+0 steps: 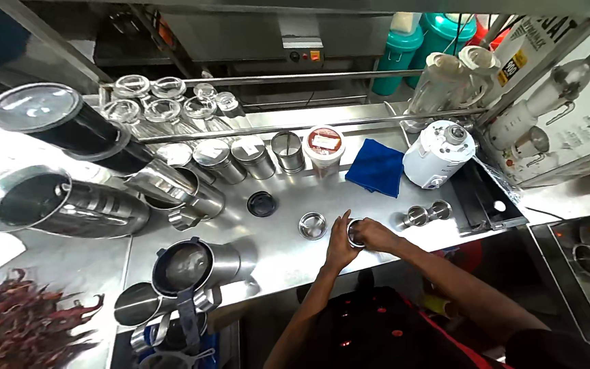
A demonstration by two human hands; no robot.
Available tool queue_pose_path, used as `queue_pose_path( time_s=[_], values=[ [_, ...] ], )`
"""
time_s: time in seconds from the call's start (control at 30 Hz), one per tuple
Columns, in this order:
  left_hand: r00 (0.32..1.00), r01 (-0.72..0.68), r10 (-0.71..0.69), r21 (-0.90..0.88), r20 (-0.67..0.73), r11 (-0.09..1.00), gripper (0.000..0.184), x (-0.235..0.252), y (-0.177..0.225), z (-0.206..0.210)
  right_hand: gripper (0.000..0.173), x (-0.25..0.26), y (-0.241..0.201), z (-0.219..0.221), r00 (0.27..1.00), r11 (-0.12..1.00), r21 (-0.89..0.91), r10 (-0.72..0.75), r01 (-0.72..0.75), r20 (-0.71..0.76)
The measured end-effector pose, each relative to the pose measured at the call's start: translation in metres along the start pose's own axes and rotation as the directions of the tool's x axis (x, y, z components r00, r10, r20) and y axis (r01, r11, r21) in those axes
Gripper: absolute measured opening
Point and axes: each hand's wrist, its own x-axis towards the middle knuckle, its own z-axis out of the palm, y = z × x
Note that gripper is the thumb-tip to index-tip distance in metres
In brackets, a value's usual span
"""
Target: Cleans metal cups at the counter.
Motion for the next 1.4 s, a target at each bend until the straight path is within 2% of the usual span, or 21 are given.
queue_pose_path(
  time_s=[0.07,0.13,0.23,0.33,0.4,0.47,0.6,0.7,0.8,0.87,0.97,1.1,1.17,1.27,1.33,1.4],
  values=[
    [1.000,0.001,-0.001,0.013,0.002,1.000,0.117,0.000,0.001,0.000,0.009,0.003,0.009,-0.010,0.999,0.996,-0.085,-0.018,0.021,0.037],
    [1.000,-0.003,0.003,0.021,-0.003,1.000,0.113,0.001,0.001,-0.001,0.009,0.011,0.012,-0.011,0.998,0.987,-0.156,0.033,-0.040,-0.046],
    [1.000,0.011,-0.011,0.007,0.005,1.000,0.111,-0.001,0.003,-0.004,0.007,0.013,-0.005,0.002,0.991,0.995,-0.087,0.045,-0.056,-0.127],
    [1.000,0.003,-0.003,-0.002,0.011,1.000,0.111,-0.003,0.003,-0.006,0.005,0.003,0.001,-0.004,0.998,0.995,-0.104,-0.015,0.008,-0.064],
    [1.000,0.006,-0.006,0.000,0.009,1.000,0.111,-0.003,0.004,-0.006,0.008,0.008,0.010,-0.007,0.997,0.985,-0.166,0.039,-0.050,-0.067],
    [1.000,0.010,-0.010,0.001,0.007,1.000,0.109,-0.002,0.003,-0.005,0.008,0.011,0.005,-0.003,0.991,0.984,-0.148,0.089,-0.103,-0.098],
    [0.999,0.032,-0.032,0.006,0.035,0.999,0.104,0.006,0.006,-0.005,0.006,0.003,0.006,-0.009,1.000,0.993,-0.114,0.026,-0.026,0.002],
    [1.000,0.010,-0.010,0.010,0.015,1.000,0.102,0.006,0.005,-0.004,0.007,0.014,0.004,-0.010,0.995,0.985,-0.144,0.094,-0.098,-0.035],
    [1.000,0.005,-0.005,0.038,0.009,0.999,0.103,0.002,0.004,-0.004,0.003,0.008,-0.005,-0.006,1.000,0.998,-0.060,0.017,-0.016,0.019],
    [1.000,0.017,-0.016,0.044,-0.015,0.999,0.102,0.003,0.006,-0.004,0.002,0.010,0.002,-0.012,0.997,0.996,-0.085,0.012,-0.006,0.072],
    [0.999,0.016,-0.014,0.067,-0.033,0.998,0.101,0.001,0.009,-0.003,0.004,0.022,0.004,-0.007,0.996,0.988,-0.128,0.084,-0.082,0.015],
    [1.000,0.002,0.001,0.090,-0.029,0.996,0.099,0.001,0.007,-0.002,0.003,0.007,-0.005,-0.008,0.998,0.998,-0.059,0.018,-0.014,0.066],
    [0.999,0.024,-0.022,0.070,-0.023,0.997,0.098,0.004,0.007,0.000,0.006,0.013,0.001,-0.014,0.997,0.995,-0.100,0.038,-0.031,0.071],
    [0.999,0.051,-0.051,0.050,0.015,0.997,0.099,0.010,0.006,-0.001,0.004,0.015,-0.003,-0.008,0.997,0.994,-0.083,0.076,-0.077,-0.006],
    [0.998,0.059,-0.061,0.064,0.032,0.996,0.100,0.010,0.005,-0.002,0.002,0.005,-0.002,-0.008,0.999,0.997,-0.056,0.044,-0.043,0.018],
    [0.998,0.063,-0.063,0.063,0.011,0.996,0.100,0.013,0.004,0.000,0.004,0.006,0.007,-0.015,0.996,0.991,-0.113,0.076,-0.071,0.041]
  ],
)
